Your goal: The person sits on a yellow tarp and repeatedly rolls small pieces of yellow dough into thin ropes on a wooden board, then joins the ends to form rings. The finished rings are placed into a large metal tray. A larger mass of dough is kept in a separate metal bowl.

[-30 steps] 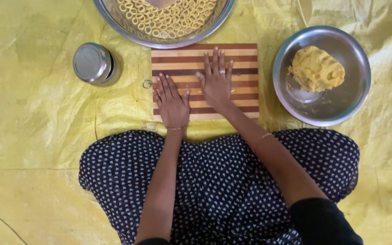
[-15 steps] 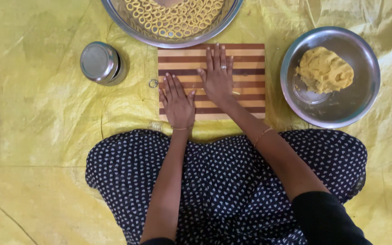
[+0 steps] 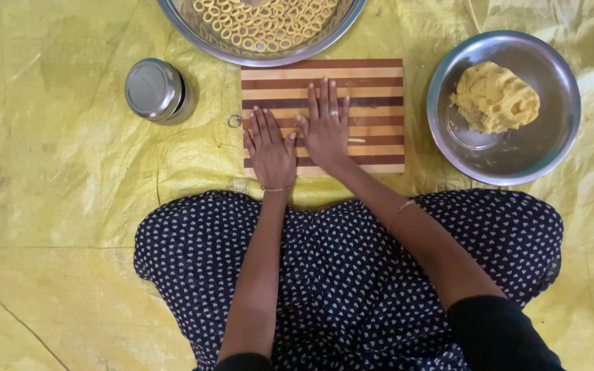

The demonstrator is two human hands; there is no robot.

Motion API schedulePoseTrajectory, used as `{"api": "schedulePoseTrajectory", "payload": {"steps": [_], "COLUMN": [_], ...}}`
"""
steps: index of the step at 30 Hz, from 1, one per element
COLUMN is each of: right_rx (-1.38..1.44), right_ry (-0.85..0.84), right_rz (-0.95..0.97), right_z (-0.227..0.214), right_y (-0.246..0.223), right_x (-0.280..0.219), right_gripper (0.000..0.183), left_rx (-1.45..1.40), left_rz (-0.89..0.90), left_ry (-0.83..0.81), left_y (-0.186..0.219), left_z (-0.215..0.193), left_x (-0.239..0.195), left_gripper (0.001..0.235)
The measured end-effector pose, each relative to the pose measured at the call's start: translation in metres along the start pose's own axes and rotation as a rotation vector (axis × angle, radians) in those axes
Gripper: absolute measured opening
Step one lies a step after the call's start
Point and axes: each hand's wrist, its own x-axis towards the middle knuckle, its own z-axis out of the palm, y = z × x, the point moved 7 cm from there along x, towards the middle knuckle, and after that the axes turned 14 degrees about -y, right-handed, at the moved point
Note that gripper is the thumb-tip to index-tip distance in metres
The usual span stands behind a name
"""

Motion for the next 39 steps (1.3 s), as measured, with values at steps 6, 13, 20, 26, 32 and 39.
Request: {"api": "schedulePoseTrajectory", "payload": {"steps": [6,13,20,26,32,39], "right_rx": [-0.039,-0.006,0.028,-0.015,0.013,-0.039], "right_ry": [-0.087,0.003,-0.011,-0.083,-0.040,-0.048], "right_rz": [0.099,0.093,-0.061,-0.048,0.047,0.155], "right_z": [-0.015,-0.037,-0.021,-0.001,-0.017,-0.032], "right_y": [0.033,0.099,0.081,0.066,0.077,0.093], "right_x": [0.074,0.071,0.002,-0.045,-0.001,0.071], "right_gripper": [0.069,0.074,0.073,0.071,0.069,0.071], "left_rx": [-0.016,-0.001,0.003,0.019,0.014,0.032], "left_rz": [-0.007,-0.015,-0.006,-0.013,-0.022,-0.045], "left_ry": [0.012,0.019,0.034,0.023,0.010,0.003], "left_y": [0.004,0.005,0.002,0.001,0.003,0.007], "left_z": [-0.007,-0.008,-0.005,-0.002,-0.006,-0.010], "left_x": [-0.002,-0.002,-0.001,-0.002,-0.002,0.000], "left_gripper": [0.074,0.072,0.074,0.075,0.074,0.072]}}
